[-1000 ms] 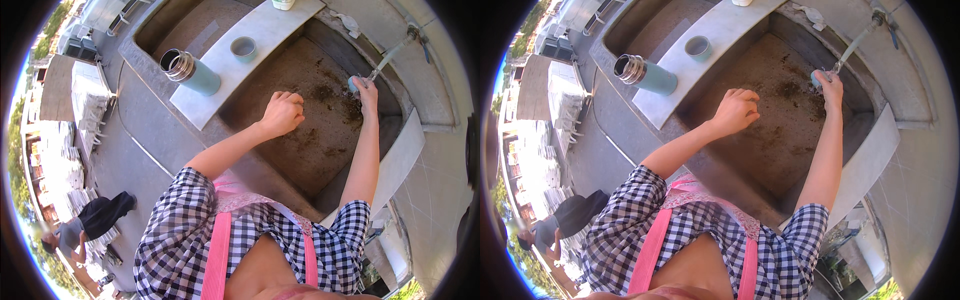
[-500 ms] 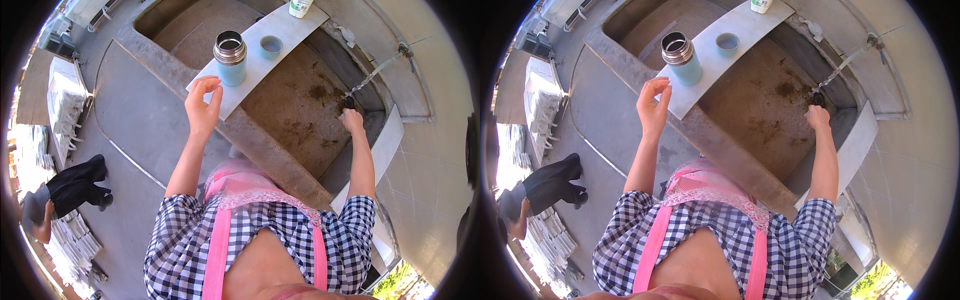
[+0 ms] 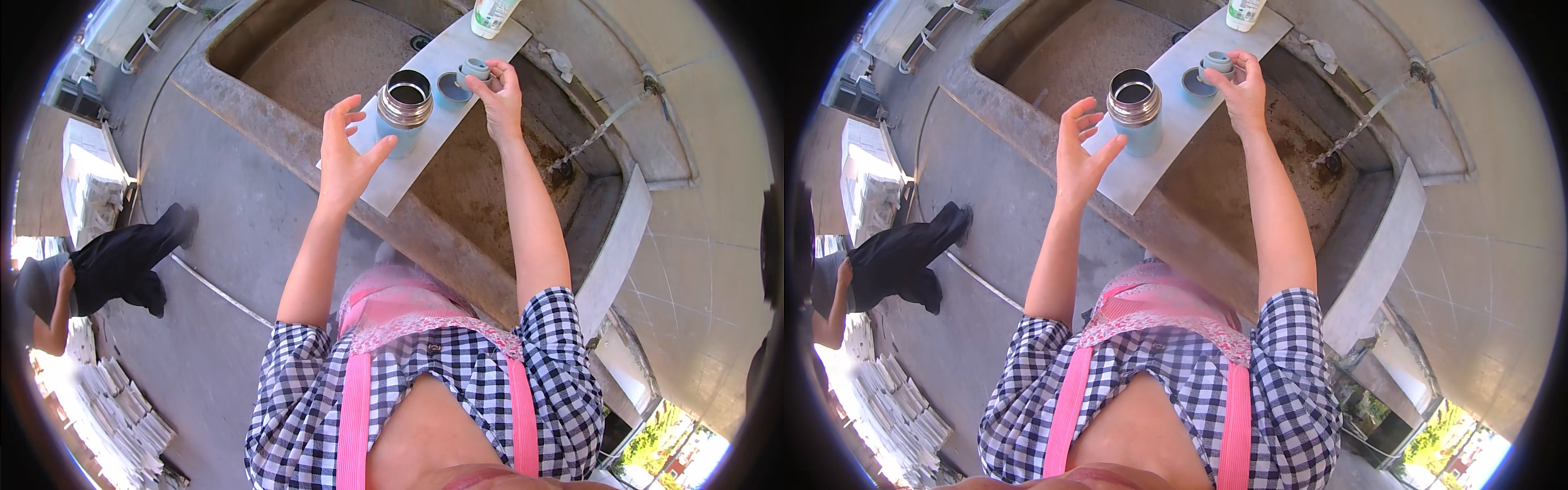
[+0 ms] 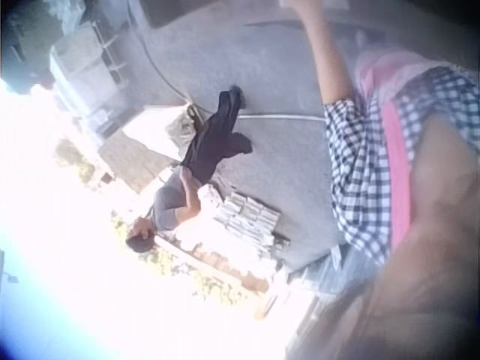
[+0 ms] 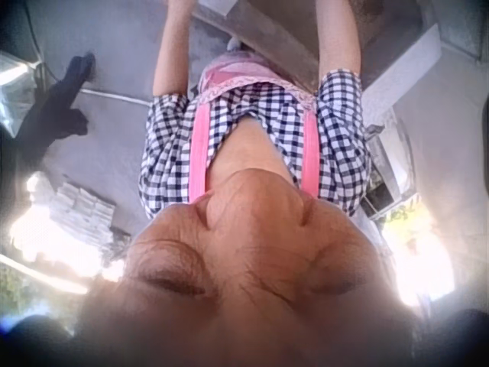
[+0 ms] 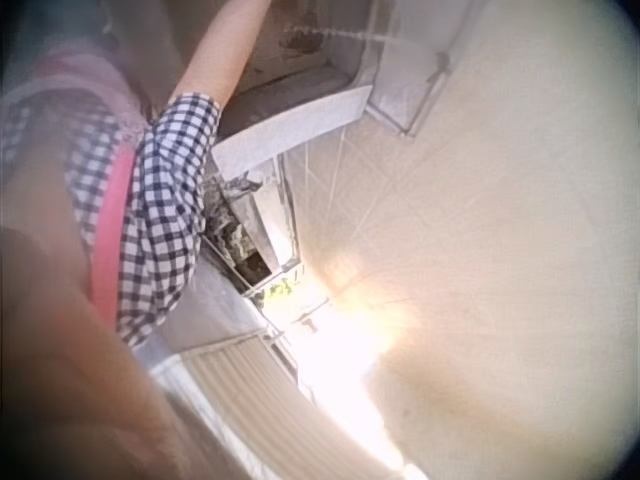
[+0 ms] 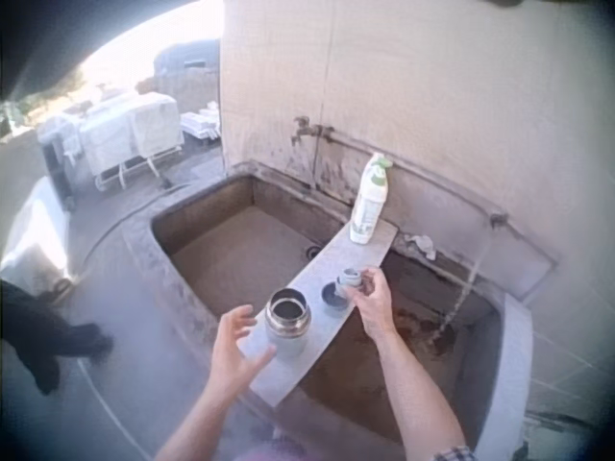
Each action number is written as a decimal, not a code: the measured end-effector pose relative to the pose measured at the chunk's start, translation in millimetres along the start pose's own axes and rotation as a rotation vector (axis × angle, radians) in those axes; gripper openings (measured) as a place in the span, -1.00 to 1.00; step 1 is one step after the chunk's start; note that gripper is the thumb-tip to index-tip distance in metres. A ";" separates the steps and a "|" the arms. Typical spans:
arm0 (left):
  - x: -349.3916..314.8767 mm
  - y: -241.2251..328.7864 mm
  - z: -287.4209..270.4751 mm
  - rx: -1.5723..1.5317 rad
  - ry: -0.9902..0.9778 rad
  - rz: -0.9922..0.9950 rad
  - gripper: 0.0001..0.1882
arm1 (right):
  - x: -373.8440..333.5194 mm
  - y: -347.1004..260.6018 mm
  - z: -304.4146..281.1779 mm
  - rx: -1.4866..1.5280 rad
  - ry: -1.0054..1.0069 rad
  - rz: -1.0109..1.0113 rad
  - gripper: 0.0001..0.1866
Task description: The person opens a blue thermos bottle, rinses the lid under a running tap, and fills the bottle with water. They then close the bottle and walk away from the sink area.
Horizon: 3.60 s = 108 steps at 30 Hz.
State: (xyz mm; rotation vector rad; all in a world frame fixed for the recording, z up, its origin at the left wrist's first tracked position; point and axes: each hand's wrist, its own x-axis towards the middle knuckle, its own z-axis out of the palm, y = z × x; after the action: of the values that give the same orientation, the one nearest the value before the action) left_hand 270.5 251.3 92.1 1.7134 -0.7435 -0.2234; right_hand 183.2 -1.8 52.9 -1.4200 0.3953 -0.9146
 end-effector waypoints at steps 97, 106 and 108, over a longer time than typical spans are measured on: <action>5.9 116.1 145.6 0.062 -0.432 0.498 -0.38 | -79.8 -229.1 -74.5 -0.912 -0.478 -0.306 -0.52; 7.9 122.1 146.9 0.194 -0.235 0.671 -0.41 | -74.6 -220.7 -72.5 -0.834 -0.384 -0.314 -0.55; 7.7 121.7 148.4 0.224 -0.181 0.741 -0.42 | -76.5 -215.9 -70.8 -0.809 -0.343 -0.317 -0.56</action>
State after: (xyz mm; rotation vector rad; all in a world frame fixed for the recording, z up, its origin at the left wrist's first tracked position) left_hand 156.3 114.8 164.3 1.5177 -1.5258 0.2310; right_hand 19.2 29.5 224.9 -2.3947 0.2908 -0.7615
